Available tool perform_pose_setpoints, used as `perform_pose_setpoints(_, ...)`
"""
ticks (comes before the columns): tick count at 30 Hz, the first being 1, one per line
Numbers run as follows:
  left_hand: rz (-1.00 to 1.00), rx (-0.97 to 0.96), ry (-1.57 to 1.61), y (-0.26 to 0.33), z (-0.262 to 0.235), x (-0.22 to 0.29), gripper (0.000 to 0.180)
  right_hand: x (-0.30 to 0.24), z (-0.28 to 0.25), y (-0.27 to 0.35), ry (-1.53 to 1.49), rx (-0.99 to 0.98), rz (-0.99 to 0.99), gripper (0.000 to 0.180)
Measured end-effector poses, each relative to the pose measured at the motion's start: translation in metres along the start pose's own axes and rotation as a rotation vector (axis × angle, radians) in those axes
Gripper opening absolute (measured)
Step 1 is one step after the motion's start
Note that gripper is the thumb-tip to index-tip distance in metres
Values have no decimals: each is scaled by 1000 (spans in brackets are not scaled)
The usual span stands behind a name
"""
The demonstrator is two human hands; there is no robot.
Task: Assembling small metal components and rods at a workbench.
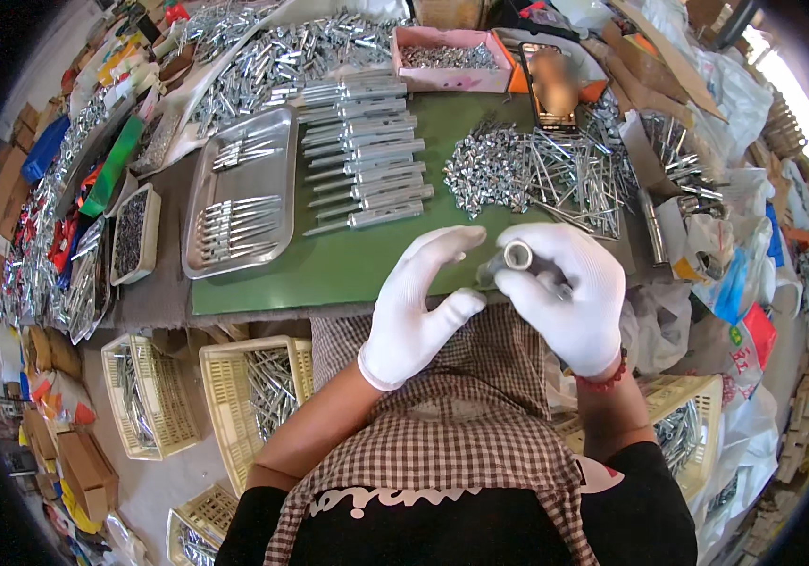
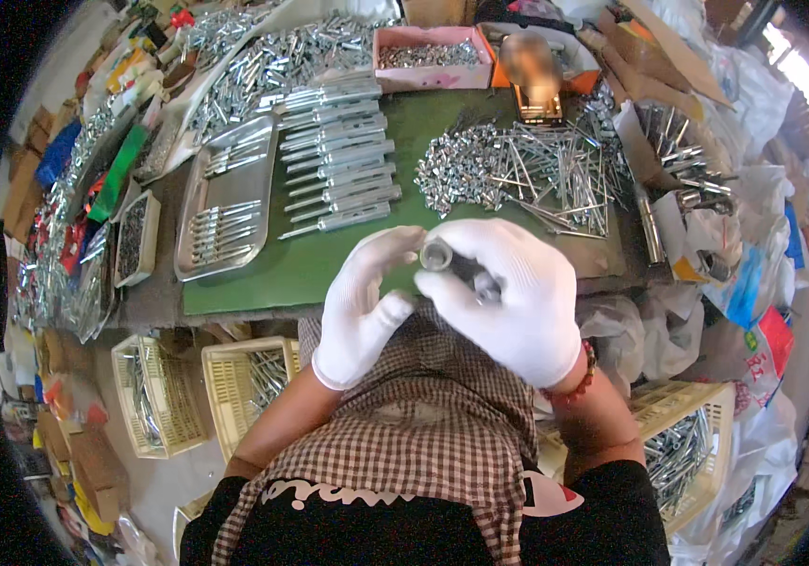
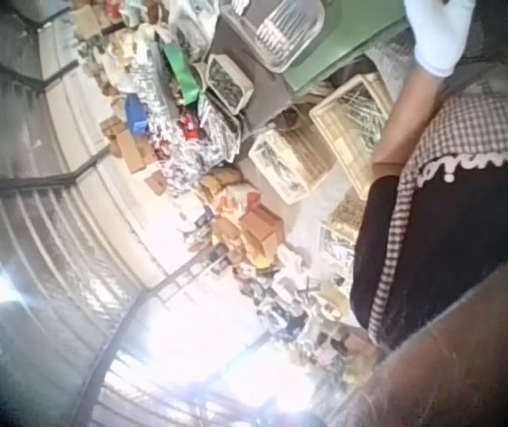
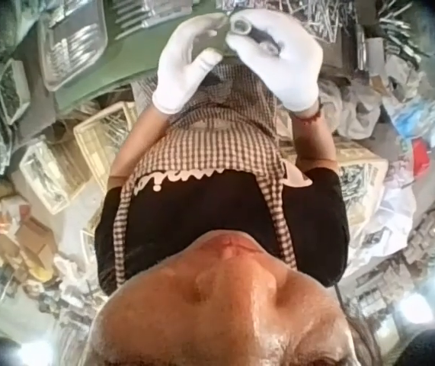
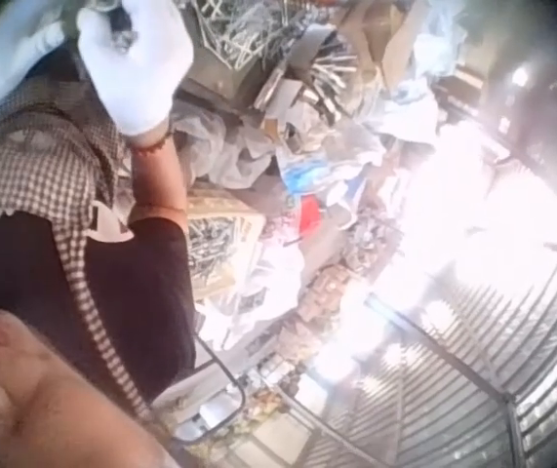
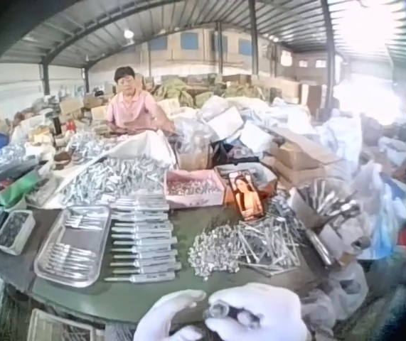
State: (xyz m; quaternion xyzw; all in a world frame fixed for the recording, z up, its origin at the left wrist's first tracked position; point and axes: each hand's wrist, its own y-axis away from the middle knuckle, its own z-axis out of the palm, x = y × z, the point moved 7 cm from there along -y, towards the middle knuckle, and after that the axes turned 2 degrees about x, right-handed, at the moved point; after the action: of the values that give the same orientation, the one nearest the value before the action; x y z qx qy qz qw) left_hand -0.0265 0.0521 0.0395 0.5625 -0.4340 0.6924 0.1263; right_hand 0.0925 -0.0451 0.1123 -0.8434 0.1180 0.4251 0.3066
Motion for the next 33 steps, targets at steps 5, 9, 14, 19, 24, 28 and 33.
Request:
perform_pose_setpoints(5, -115, -87, 110, -4, 9, 4, 59, -7, 3, -6, -44, -33, 31, 28)
perform_pose_setpoints(9, -193, -146, -293, -12, -16, -2, 37, 37, -5, 1, -232, -47, 74, 36)
perform_pose_setpoints(14, -39, -326, -981, -32, -39, -13, 32, 91, 11, 26, -382, -103, 503, 35)
perform_pose_setpoints(19, 71, -509, -1028, -39, 12, 0, 32, 97, 30, 31, -542, -64, 661, 48)
perform_pose_setpoints(24, 110, -499, -941, -36, 4, -6, 34, 105, 30, 33, -545, -76, 674, 42)
perform_pose_setpoints(28, 78, -492, -938, -35, 5, -8, 35, 111, 27, 33, -377, -52, 714, 25)
perform_pose_setpoints(33, 71, -524, -928, -32, 8, -14, 37, 111, 27, 32, -304, -51, 654, 11)
